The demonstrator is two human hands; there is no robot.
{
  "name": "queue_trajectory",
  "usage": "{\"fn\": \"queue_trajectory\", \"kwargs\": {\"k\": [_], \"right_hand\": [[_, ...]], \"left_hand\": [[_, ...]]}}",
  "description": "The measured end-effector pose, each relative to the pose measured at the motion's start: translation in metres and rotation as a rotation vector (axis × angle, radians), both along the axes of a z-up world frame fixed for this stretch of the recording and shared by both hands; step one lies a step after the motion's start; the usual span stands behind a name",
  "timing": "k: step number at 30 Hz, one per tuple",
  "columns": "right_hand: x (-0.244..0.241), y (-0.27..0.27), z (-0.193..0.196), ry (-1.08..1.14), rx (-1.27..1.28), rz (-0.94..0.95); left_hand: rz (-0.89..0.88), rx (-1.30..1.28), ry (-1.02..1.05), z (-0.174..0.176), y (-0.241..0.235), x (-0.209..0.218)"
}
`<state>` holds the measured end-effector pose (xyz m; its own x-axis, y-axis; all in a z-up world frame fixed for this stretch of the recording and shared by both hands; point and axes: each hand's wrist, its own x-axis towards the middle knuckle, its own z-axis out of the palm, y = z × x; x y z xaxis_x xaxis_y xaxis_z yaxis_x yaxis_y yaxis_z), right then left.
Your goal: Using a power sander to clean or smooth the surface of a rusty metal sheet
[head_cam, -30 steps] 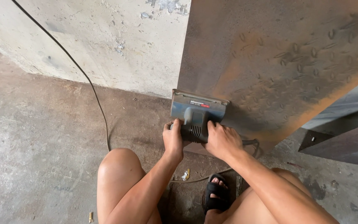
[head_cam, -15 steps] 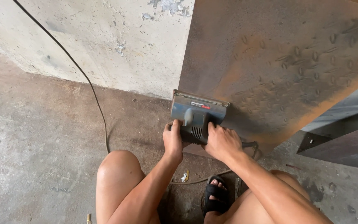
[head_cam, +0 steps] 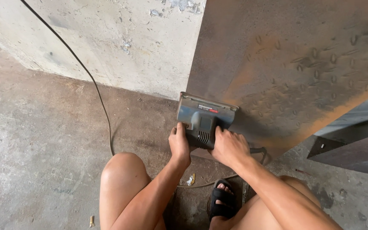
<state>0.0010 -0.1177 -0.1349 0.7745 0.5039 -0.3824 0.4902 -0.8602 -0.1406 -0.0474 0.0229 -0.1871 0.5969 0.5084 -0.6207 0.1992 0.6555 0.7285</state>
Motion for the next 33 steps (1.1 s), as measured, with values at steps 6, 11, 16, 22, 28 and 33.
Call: {"fn": "queue_trajectory", "kwargs": {"k": [6, 11, 16, 22, 28, 33], "right_hand": [[-0.001, -0.004, -0.002, 0.000, -0.047, -0.006], [-0.003, 0.002, 0.015, -0.025, -0.035, -0.011], [-0.001, 0.004, -0.006, -0.030, -0.031, 0.031], [-0.003, 0.008, 0.016, -0.018, -0.063, -0.002], [-0.002, 0.010, -0.008, -0.020, -0.065, 0.005], [-0.001, 0.006, -0.007, -0.053, -0.063, 0.005]], "left_hand": [[0.006, -0.105, 0.043, 0.006, -0.006, 0.000], [-0.007, -0.081, 0.032, 0.016, -0.004, 0.001], [0.019, -0.061, 0.004, 0.009, -0.002, -0.008], [0.024, -0.108, 0.039, 0.015, -0.001, -0.001], [0.113, -0.090, 0.033, -0.011, 0.001, 0.000], [0.099, -0.126, 0.030, 0.003, 0.001, 0.001]]}}
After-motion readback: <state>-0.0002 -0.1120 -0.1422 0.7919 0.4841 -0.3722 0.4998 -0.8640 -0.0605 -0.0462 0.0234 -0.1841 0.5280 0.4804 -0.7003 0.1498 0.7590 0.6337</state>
